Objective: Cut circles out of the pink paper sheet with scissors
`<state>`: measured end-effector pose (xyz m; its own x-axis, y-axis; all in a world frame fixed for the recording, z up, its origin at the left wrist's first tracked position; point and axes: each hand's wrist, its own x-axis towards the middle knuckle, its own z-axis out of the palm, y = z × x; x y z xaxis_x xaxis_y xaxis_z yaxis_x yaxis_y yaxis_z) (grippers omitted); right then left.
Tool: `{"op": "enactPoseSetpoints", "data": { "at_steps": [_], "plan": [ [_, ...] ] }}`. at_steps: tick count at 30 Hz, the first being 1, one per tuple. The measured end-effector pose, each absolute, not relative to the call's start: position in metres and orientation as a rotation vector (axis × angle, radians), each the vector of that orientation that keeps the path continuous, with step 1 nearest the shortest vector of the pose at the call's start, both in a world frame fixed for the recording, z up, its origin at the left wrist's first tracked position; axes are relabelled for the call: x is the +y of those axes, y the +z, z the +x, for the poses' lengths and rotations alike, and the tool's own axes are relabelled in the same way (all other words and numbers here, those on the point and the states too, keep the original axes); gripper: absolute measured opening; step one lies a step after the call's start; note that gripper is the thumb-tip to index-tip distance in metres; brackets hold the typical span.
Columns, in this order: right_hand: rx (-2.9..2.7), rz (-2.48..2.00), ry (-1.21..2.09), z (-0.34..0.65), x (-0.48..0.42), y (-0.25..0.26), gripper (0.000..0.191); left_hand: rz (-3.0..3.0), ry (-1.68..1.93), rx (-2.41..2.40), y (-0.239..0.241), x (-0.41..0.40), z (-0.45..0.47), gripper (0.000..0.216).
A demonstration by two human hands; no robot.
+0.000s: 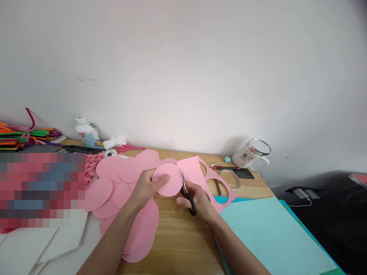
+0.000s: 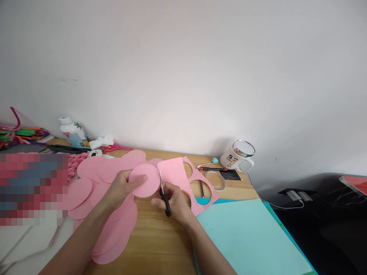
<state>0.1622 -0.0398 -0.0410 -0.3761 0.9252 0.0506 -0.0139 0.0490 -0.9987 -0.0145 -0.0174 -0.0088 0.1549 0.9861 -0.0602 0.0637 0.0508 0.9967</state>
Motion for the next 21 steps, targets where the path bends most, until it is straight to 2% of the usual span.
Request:
{"op": "enactPoseSetpoints", "data": {
  "at_steps": [21],
  "plan": [
    [-1.512, -0.96, 1.446, 0.1618, -0.0407, -0.0362, 0.037, 1.278, 1.046, 1.146, -0.0095, -0.0166, -0.0144, 0.023]
  ]
}}
